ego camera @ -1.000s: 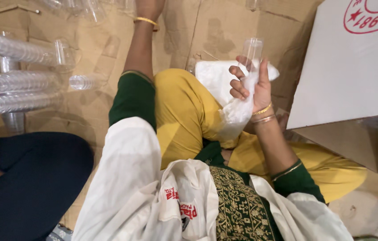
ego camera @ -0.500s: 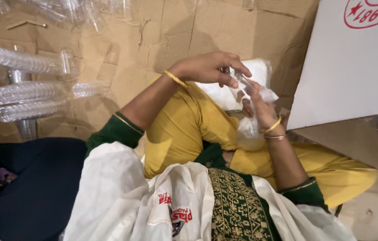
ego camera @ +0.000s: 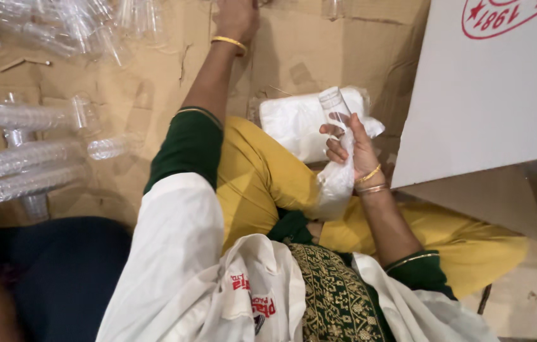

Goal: The person sits on the floor of a packing area and places clear plastic cups one at a time into a clear plastic bag, then ties the bag closed and sets filled bags aside near a cardboard box while other workers handle cups nearby.

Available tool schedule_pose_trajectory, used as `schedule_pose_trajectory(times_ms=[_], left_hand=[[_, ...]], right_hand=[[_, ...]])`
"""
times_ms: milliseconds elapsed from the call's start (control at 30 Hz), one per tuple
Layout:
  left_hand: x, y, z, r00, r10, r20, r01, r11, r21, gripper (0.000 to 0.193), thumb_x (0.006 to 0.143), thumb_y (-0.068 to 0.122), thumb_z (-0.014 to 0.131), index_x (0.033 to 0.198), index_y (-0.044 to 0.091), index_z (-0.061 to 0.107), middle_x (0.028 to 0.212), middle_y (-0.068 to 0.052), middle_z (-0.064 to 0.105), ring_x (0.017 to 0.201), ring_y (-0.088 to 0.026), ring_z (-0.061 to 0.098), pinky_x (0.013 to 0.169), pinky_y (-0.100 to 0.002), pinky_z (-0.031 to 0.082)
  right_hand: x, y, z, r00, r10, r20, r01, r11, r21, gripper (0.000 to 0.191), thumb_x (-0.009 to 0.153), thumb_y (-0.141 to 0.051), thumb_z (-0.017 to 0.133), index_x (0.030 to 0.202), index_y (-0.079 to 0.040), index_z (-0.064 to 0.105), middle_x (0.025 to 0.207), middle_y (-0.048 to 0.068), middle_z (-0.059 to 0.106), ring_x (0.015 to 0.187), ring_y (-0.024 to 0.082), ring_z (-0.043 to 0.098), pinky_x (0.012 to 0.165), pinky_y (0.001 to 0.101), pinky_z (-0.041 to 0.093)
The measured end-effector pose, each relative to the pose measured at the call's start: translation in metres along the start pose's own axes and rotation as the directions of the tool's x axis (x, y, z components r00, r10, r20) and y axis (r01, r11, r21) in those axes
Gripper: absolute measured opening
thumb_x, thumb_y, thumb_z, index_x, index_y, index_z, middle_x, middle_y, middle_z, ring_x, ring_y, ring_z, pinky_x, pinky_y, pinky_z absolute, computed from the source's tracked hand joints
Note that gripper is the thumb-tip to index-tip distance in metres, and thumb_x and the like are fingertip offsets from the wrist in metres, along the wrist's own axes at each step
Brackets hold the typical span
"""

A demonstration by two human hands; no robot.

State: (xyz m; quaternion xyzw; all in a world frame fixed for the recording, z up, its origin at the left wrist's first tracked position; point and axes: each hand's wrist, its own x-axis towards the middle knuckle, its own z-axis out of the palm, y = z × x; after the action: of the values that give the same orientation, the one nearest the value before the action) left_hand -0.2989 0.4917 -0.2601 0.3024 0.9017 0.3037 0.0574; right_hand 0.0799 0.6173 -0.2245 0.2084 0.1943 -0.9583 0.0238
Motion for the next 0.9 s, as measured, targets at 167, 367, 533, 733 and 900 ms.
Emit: schedule_pose_trajectory(times_ms=[167,367,533,733,900], left_hand=[[-0.036,0.075,-0.031,0.920,-0.094,0.381,0.366,0.558,-0.745,0.032,0.089,0.013,0.073,0.113,-0.001,0.056,0.099,-0.009,0.064,0.092,-0.021,0.070,0.075,-0.034,0.063],[-0.118,0.147,-0.018,0.778,0.481,0.403,0.038,0.605,-0.796,0.065,0.100,0.021,0.071,0.146,0.003,0.030,0.112,-0.011,0.065,0.105,-0.019,0.066,0.090,-0.033,0.054],[-0.088,0.137,-0.009,0.664,0.564,0.491,-0.047,0.686,-0.726,0.048,0.107,0.039,0.064,0.139,0.007,0.050,0.118,-0.011,0.071,0.104,-0.019,0.067,0.092,-0.037,0.054],[0.010,0.138,0.045,0.917,0.319,0.237,-0.256,0.930,-0.263,0.052,0.104,0.053,0.056,0.109,0.004,0.069,0.080,-0.017,0.071,0.074,-0.032,0.069,0.072,-0.046,0.053],[0.037,0.115,0.098,0.924,0.366,0.112,-0.347,0.924,-0.157,0.027,0.087,0.029,0.061,0.093,0.009,0.078,0.082,-0.021,0.072,0.075,-0.038,0.070,0.067,-0.051,0.052]], right_hand=[[0.011,0.000,-0.003,0.997,-0.059,0.039,0.062,0.997,-0.052,0.055,0.111,-0.051,0.046,0.144,-0.009,0.055,0.123,0.019,0.065,0.056,0.007,0.041,0.051,0.0216,0.035],[0.008,0.001,-0.010,0.986,-0.071,0.153,0.057,0.994,0.091,0.074,0.109,-0.064,0.041,0.144,0.001,0.054,0.134,0.024,0.062,0.059,0.007,0.044,0.054,0.0210,0.038],[0.007,-0.001,-0.016,0.980,-0.081,0.182,0.049,0.984,0.170,0.078,0.107,-0.065,0.037,0.144,0.003,0.049,0.138,0.026,0.060,0.060,0.009,0.046,0.054,0.0225,0.040],[0.020,-0.001,-0.022,0.975,-0.130,0.183,0.096,0.979,0.182,0.065,0.112,-0.057,0.038,0.151,-0.006,0.047,0.129,0.026,0.063,0.061,0.011,0.047,0.054,0.0240,0.040],[0.025,-0.008,-0.032,0.979,-0.161,0.127,0.139,0.977,0.164,0.059,0.112,-0.054,0.041,0.149,-0.009,0.048,0.125,0.025,0.063,0.059,0.012,0.046,0.054,0.0250,0.040]])
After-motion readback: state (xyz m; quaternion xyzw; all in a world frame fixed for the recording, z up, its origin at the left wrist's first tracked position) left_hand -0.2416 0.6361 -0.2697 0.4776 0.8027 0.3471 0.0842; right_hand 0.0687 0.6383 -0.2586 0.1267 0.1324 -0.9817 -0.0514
